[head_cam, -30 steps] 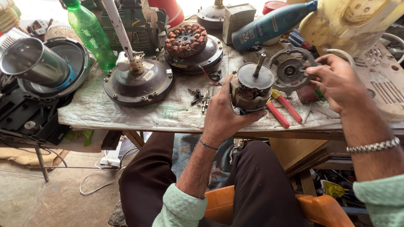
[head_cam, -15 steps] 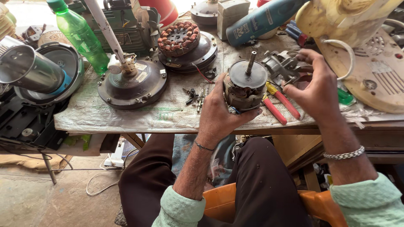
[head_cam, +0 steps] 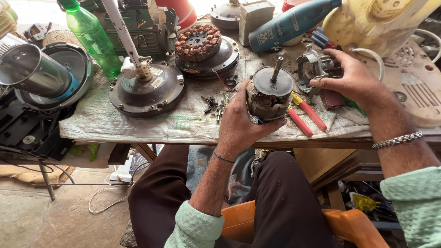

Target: The person assembles a small electric motor by inserting the rotor into the stator, attaching the end caps, and securing them with pliers. The person handles the motor components and uses pliers to tighten the assembly.

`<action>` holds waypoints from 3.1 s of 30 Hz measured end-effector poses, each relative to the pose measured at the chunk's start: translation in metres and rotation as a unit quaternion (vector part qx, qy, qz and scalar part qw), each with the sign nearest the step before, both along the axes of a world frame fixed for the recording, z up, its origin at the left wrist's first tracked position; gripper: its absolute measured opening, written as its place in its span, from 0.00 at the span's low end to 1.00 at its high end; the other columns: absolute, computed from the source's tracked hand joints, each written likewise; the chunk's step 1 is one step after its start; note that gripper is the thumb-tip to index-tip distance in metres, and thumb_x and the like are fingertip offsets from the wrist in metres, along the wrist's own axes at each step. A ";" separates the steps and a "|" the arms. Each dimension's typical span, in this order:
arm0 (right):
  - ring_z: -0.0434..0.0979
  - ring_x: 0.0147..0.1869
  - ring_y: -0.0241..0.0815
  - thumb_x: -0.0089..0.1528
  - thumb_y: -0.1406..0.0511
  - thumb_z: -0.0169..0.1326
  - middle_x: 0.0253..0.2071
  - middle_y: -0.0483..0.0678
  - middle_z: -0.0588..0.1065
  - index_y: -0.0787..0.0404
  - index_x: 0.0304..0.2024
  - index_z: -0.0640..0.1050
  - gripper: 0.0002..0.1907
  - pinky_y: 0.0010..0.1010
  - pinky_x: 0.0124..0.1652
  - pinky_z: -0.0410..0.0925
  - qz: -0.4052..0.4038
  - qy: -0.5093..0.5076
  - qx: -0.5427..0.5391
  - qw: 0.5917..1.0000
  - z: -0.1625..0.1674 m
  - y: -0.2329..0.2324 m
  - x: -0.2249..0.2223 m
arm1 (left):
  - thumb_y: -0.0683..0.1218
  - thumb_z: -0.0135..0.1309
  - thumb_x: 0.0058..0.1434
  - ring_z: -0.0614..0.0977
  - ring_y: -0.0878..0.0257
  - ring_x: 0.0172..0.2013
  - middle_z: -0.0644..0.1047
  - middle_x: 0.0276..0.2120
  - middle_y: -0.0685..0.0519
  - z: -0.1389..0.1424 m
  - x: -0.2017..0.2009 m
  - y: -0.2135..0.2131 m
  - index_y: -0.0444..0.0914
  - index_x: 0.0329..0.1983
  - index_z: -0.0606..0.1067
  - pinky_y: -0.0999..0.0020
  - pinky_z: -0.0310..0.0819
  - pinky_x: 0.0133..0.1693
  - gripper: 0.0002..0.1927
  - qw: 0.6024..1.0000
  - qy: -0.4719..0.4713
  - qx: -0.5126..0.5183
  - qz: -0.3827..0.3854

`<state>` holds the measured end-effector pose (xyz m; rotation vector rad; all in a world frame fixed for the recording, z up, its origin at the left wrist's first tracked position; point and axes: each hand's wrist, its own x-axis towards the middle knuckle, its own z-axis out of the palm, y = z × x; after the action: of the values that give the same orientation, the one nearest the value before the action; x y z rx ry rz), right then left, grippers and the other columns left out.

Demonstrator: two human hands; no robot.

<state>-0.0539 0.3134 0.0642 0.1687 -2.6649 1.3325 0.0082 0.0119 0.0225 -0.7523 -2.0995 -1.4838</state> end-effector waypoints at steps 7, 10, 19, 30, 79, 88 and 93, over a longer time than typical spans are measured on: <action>0.76 0.60 0.40 0.60 0.58 0.66 0.58 0.51 0.73 0.72 0.73 0.66 0.44 0.31 0.55 0.73 0.090 0.038 -0.262 0.960 0.007 -0.003 0.006 | 0.58 0.75 0.43 0.87 0.53 0.50 0.82 0.50 0.43 -0.001 -0.001 0.002 0.31 0.68 0.63 0.59 0.85 0.51 0.54 1.000 -0.023 0.006 0.002; 0.78 0.60 0.41 0.60 0.58 0.66 0.54 0.51 0.74 0.73 0.70 0.66 0.42 0.32 0.53 0.76 0.119 0.083 -0.301 0.943 0.023 -0.020 0.025 | 0.58 0.75 0.44 0.87 0.53 0.51 0.82 0.50 0.43 -0.002 -0.002 0.002 0.32 0.67 0.64 0.59 0.85 0.52 0.52 1.000 -0.012 0.003 0.007; 0.72 0.66 0.52 0.51 0.55 0.71 0.59 0.62 0.66 0.74 0.66 0.68 0.48 0.42 0.60 0.72 0.173 0.373 0.121 0.904 0.089 -0.092 0.061 | 0.58 0.75 0.45 0.87 0.52 0.50 0.81 0.51 0.41 -0.001 -0.001 0.001 0.30 0.69 0.61 0.59 0.84 0.51 0.55 1.000 -0.016 -0.002 0.013; 0.71 0.61 0.55 0.42 0.54 0.77 0.56 0.61 0.68 0.74 0.67 0.72 0.56 0.44 0.62 0.69 0.190 0.374 0.324 0.848 0.094 -0.110 0.060 | 0.55 0.74 0.45 0.88 0.53 0.47 0.82 0.47 0.45 0.005 0.003 0.001 0.33 0.65 0.64 0.60 0.85 0.48 0.49 0.999 -0.026 0.016 -0.012; 0.67 0.69 0.62 0.40 0.52 0.77 0.64 0.61 0.66 0.64 0.73 0.60 0.64 0.51 0.65 0.63 0.238 0.208 0.401 0.860 0.102 -0.099 0.044 | 0.57 0.75 0.44 0.87 0.52 0.49 0.83 0.47 0.45 0.004 0.000 0.000 0.33 0.60 0.67 0.58 0.83 0.50 0.46 0.999 -0.040 -0.006 -0.006; 0.56 0.73 0.66 0.44 0.48 0.74 0.75 0.63 0.54 0.50 0.79 0.55 0.67 0.56 0.60 0.62 0.275 0.101 0.450 0.844 0.113 -0.079 0.038 | 0.56 0.74 0.44 0.87 0.53 0.51 0.82 0.51 0.45 0.005 0.002 0.001 0.35 0.67 0.66 0.59 0.83 0.54 0.49 0.999 -0.025 0.018 -0.033; 0.73 0.63 0.62 0.48 0.44 0.68 0.62 0.65 0.68 0.55 0.71 0.69 0.53 0.54 0.59 0.71 0.082 0.116 0.465 0.874 0.113 -0.100 0.048 | 0.56 0.74 0.44 0.87 0.53 0.51 0.81 0.51 0.44 0.004 0.002 0.001 0.35 0.66 0.67 0.58 0.83 0.53 0.49 0.999 -0.023 0.010 -0.022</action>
<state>-0.0060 0.2134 0.1769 0.6173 -2.8559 -0.0740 0.0103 0.0128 0.0269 -0.7683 -2.1114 -1.5562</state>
